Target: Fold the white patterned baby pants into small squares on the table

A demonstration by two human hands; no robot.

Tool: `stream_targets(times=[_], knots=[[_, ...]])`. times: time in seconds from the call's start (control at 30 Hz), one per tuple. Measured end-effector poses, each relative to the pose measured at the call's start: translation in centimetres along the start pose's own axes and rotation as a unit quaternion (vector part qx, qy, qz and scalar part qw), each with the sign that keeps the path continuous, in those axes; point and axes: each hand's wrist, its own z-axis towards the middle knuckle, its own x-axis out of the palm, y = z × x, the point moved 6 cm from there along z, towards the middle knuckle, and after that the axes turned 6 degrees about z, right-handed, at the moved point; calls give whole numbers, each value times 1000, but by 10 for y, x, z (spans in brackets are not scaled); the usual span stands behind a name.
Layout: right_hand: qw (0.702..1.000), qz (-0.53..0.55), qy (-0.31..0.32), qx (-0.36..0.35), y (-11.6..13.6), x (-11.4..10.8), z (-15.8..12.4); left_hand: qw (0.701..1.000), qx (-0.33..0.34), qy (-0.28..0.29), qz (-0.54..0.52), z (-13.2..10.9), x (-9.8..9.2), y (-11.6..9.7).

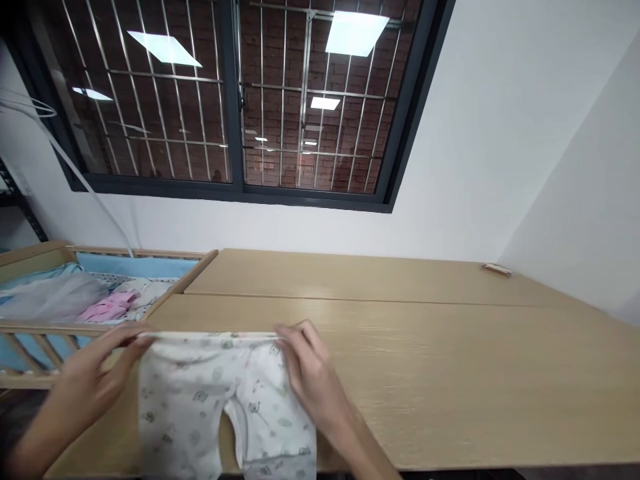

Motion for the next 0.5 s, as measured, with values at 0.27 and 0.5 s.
stream_targets(times=[0.27,0.5], knots=[[959,-170,101,201,-187,19,17,978,-83,188,45,47,210,15],[923,-262,114,258,-283,45,14,957,-84,236,144,67,300,24]])
